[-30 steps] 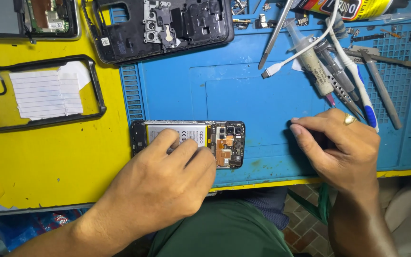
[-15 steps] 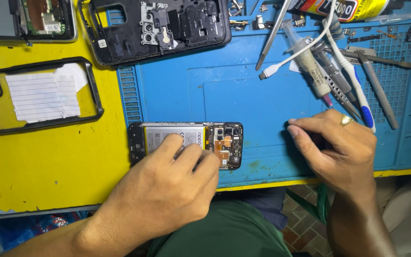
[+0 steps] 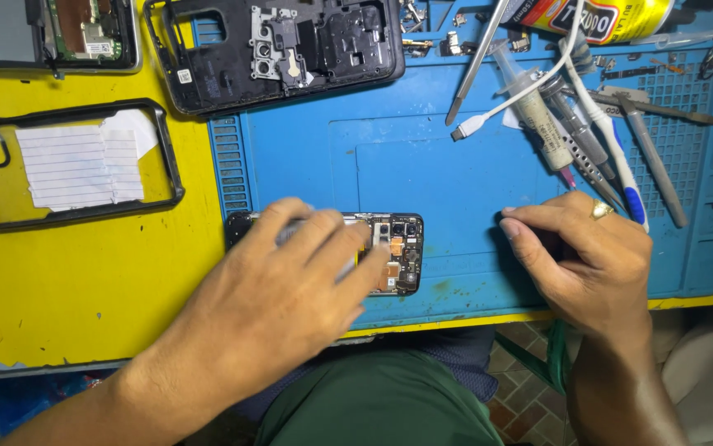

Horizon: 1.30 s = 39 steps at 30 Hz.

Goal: The person uses a metal tool to work on the internal components of a disassembled smartphone. They then pick up a different smartphone with a cracked screen, plug a white cable into it, and hold it while inspecting the screen.

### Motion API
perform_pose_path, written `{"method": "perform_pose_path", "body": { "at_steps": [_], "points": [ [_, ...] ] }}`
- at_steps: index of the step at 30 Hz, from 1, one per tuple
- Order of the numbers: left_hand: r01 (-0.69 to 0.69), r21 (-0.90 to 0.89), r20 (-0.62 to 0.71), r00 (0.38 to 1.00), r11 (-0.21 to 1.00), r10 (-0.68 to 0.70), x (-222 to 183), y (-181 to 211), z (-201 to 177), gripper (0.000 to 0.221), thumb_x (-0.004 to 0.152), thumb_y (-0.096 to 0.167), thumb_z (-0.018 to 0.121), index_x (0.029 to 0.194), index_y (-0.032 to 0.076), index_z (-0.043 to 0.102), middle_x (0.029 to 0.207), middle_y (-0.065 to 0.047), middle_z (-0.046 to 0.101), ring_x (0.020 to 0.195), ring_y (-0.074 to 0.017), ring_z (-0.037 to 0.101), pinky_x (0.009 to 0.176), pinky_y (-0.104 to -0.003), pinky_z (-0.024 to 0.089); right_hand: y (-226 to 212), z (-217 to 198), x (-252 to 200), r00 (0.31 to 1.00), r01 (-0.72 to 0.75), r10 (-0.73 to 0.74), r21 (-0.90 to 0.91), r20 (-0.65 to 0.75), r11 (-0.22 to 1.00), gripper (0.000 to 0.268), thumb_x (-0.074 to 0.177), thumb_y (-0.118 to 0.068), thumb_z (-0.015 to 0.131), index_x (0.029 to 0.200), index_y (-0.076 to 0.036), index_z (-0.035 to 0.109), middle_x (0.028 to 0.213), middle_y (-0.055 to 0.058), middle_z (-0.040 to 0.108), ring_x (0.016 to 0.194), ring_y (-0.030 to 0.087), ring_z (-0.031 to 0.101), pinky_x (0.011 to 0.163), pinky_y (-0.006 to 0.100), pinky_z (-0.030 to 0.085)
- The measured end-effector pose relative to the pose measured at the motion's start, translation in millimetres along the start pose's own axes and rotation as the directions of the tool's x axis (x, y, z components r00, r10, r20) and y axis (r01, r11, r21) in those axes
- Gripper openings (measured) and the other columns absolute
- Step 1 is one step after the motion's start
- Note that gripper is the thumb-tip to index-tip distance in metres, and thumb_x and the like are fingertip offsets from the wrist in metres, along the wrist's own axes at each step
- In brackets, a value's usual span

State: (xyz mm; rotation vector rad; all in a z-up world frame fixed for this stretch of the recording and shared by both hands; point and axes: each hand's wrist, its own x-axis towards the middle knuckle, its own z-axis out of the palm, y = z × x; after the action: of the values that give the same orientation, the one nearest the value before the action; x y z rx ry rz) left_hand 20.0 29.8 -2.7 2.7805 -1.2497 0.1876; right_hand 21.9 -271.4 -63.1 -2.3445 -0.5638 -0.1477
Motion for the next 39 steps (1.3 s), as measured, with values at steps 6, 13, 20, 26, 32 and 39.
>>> {"method": "perform_pose_path", "body": {
  "at_steps": [6, 13, 20, 26, 32, 39],
  "points": [
    [0.013, -0.086, 0.078, 0.997, 0.996, -0.006, -8, -5, 16, 0.073, 0.071, 0.051, 0.080, 0.132, 0.018, 0.059, 0.128, -0.006, 0.062, 0.112, -0.0244, 0.059, 0.093, -0.042, 0.045, -1, -20, 11, 0.991, -0.015, 0.008, -0.058, -0.131, 0.998, 0.007, 0.097, 0.012, 0.078, 0.101, 0.011, 0.072, 0.092, 0.020, 0.071, 0.081, 0.026, 0.064, 0.080, 0.034, 0.050],
    [-0.022, -0.130, -0.038, 0.999, 0.991, 0.017, -13, -9, 37, 0.062, 0.078, 0.049, 0.073, 0.132, 0.021, 0.061, 0.129, -0.005, 0.063, 0.107, -0.0253, 0.061, 0.087, -0.041, 0.044, 12, -60, 30, 0.977, -0.160, 0.115, -0.267, -0.179, 0.950, 0.005, 0.104, 0.005, 0.074, 0.109, 0.006, 0.076, 0.099, 0.016, 0.070, 0.090, 0.025, 0.065, 0.085, 0.034, 0.049],
    [-0.010, -0.196, -0.059, 0.998, 0.981, -0.002, -20, -11, 46, 0.071, 0.078, 0.053, 0.077, 0.137, 0.017, 0.060, 0.128, -0.008, 0.063, 0.109, -0.0270, 0.059, 0.090, -0.043, 0.045, 13, -55, 32, 0.974, -0.112, 0.188, -0.451, 0.126, 0.885, 0.018, 0.096, -0.022, 0.073, 0.111, -0.011, 0.073, 0.095, 0.006, 0.068, 0.080, 0.025, 0.066, 0.071, 0.041, 0.049],
    [0.014, -0.224, -0.049, 0.998, 0.974, -0.025, -23, -11, 44, 0.081, 0.072, 0.055, 0.083, 0.139, 0.016, 0.058, 0.132, -0.007, 0.060, 0.113, -0.0264, 0.058, 0.092, -0.041, 0.044, 27, -51, 24, 0.970, -0.162, 0.236, -0.566, 0.059, 0.808, 0.037, 0.095, -0.030, 0.074, 0.126, -0.010, 0.070, 0.106, 0.009, 0.070, 0.090, 0.032, 0.068, 0.071, 0.047, 0.052],
    [0.054, -0.170, 0.059, 0.997, 0.984, -0.044, -29, -15, 35, 0.088, 0.072, 0.058, 0.080, 0.145, 0.018, 0.052, 0.138, -0.008, 0.057, 0.119, -0.0277, 0.054, 0.095, -0.043, 0.042, 14, -44, 33, 0.996, -0.072, 0.087, -0.588, -0.003, 0.806, 0.028, 0.101, -0.024, 0.075, 0.122, -0.007, 0.074, 0.103, 0.010, 0.069, 0.089, 0.030, 0.068, 0.070, 0.045, 0.053],
    [0.039, -0.233, 0.047, 0.998, 0.972, -0.029, -25, -18, 24, 0.071, 0.078, 0.047, 0.081, 0.137, 0.016, 0.058, 0.127, -0.009, 0.061, 0.108, -0.0286, 0.056, 0.088, -0.043, 0.045, -9, -19, 59, 0.995, 0.004, 0.031, -0.336, 0.098, 0.942, 0.013, 0.101, -0.018, 0.071, 0.107, -0.007, 0.071, 0.085, 0.008, 0.067, 0.070, 0.026, 0.063, 0.065, 0.042, 0.048]
  ]
}}
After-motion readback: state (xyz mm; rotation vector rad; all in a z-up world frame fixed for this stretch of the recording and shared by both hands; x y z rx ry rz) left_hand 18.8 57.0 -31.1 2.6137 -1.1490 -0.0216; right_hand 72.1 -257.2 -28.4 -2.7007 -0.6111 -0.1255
